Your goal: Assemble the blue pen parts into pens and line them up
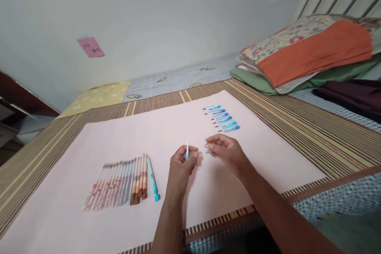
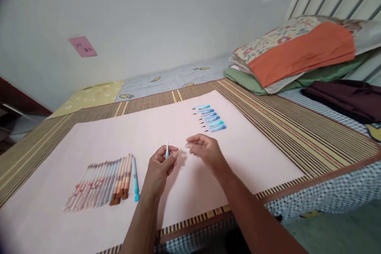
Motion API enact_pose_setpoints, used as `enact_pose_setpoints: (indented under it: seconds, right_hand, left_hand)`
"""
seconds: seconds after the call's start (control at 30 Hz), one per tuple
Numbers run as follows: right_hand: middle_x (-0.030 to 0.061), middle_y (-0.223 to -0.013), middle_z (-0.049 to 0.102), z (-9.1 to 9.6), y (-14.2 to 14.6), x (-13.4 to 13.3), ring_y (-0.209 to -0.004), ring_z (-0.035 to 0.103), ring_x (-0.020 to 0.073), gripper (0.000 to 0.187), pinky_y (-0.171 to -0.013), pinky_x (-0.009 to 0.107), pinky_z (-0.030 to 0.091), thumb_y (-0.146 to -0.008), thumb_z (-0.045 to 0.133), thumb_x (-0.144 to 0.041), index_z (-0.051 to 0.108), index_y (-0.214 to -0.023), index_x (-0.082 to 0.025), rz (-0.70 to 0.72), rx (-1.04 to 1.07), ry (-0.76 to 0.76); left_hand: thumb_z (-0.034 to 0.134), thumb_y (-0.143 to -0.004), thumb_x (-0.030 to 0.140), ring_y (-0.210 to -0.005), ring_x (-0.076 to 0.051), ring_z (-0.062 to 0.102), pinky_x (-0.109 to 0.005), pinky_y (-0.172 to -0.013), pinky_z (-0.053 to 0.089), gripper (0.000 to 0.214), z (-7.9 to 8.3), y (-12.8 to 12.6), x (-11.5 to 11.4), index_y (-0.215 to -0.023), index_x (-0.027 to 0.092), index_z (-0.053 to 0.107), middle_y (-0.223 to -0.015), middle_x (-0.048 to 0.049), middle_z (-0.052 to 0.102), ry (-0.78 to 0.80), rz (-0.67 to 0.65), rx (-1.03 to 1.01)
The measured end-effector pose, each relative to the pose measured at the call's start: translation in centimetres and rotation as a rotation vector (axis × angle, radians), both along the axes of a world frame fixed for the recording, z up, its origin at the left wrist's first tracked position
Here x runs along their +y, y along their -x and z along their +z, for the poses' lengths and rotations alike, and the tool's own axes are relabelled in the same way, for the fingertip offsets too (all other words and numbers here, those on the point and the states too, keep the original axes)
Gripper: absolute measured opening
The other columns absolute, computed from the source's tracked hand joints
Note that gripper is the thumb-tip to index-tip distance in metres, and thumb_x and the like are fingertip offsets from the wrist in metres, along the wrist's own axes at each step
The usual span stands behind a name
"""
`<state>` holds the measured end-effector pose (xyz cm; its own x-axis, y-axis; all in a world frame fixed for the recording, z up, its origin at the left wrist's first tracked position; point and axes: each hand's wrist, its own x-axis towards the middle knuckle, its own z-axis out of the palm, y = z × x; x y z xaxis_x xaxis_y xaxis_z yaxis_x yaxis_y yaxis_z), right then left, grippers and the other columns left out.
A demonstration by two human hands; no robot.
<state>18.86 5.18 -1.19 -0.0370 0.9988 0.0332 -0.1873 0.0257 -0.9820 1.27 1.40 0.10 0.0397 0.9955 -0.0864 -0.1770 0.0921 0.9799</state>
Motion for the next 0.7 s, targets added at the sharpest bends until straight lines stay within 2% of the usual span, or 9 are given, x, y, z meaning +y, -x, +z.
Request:
enact_pose_setpoints:
  seconds: [0.1,0.2,0.33,0.43,0.57,0.63,0.7]
  right_hand:
    - [-0.0012,-0.061,0.063,0.4,2.7,-1.0,-0.055,0.051,0.0103,0.025,-0.057,0.026,0.039,-0.067,0.082,-0.032,0.073,-0.084,-0.017,0.139,0.209,0.127]
    - [-0.0034,-0.058,0.058,0.8,3.6,-1.5,-0.055,0.048,0.0087,0.027,-0.056,0.024,0.036,-0.063,0.085,-0.029,0.071,-0.082,-0.017,0.174,0.363,0.228]
    - [-0.0032,-0.062,0.058,1.0,3.9,-1.7,-0.056,0.046,0.0077,0.030,-0.056,0.023,0.034,-0.060,0.088,-0.028,0.068,-0.080,-0.016,0.204,0.460,0.272]
    - [-0.0024,-0.063,0.058,0.6,4.3,-1.9,-0.057,0.046,0.0084,0.031,-0.055,0.024,0.033,-0.062,0.088,-0.031,0.067,-0.079,-0.016,0.232,0.476,0.269]
    - [-0.0039,-0.058,0.054,0.2,4.7,-2.0,-0.055,0.045,0.0098,0.028,-0.055,0.025,0.034,-0.070,0.081,-0.039,0.066,-0.078,-0.018,0.243,0.344,0.195]
    - [-0.0031,-0.058,0.056,0.3,4.0,-1.8,-0.054,0.047,0.0114,0.024,-0.055,0.027,0.036,-0.075,0.076,-0.040,0.066,-0.080,-0.018,0.212,0.151,0.101]
    - [0.0000,-0.066,0.062,0.6,2.6,-1.3,-0.061,0.054,0.0147,0.019,-0.059,0.029,0.041,-0.080,0.070,-0.037,0.068,-0.084,-0.019,0.111,-0.118,-0.053]
  left_hand:
    - [0.077,-0.077,0.036,-0.045,-0.004,0.030,-0.020,-0.046,0.020,0.027,0.3,0.0,0.0,-0.093,0.018,0.067,-0.059,0.0073,0.050,-0.055,0.063,0.028]
    - [0.079,-0.075,0.036,-0.048,-0.005,0.031,-0.020,-0.048,0.023,0.025,0.6,0.2,-0.1,-0.090,0.017,0.070,-0.058,0.0072,0.048,-0.090,0.098,0.054]
    - [0.078,-0.078,0.035,-0.053,-0.007,0.037,-0.022,-0.052,0.029,0.023,0.7,0.5,-0.2,-0.090,0.017,0.073,-0.061,0.0053,0.051,-0.146,0.111,0.122]
    - [0.077,-0.079,0.035,-0.052,-0.007,0.036,-0.022,-0.052,0.029,0.019,0.7,0.5,-0.2,-0.085,0.017,0.071,-0.062,0.0049,0.054,-0.144,0.100,0.100]
    - [0.077,-0.080,0.034,-0.050,-0.005,0.033,-0.020,-0.050,0.028,0.019,0.4,0.6,-0.2,-0.081,0.018,0.066,-0.061,0.0061,0.052,-0.133,0.086,0.052]
    - [0.076,-0.080,0.032,-0.049,-0.004,0.032,-0.019,-0.049,0.026,0.019,0.4,0.6,-0.2,-0.081,0.018,0.065,-0.061,0.0065,0.051,-0.125,0.101,0.037]
    - [0.076,-0.080,0.031,-0.048,-0.004,0.032,-0.019,-0.047,0.025,0.018,0.3,0.8,-0.1,-0.081,0.017,0.064,-0.065,0.0048,0.057,-0.111,0.124,0.001]
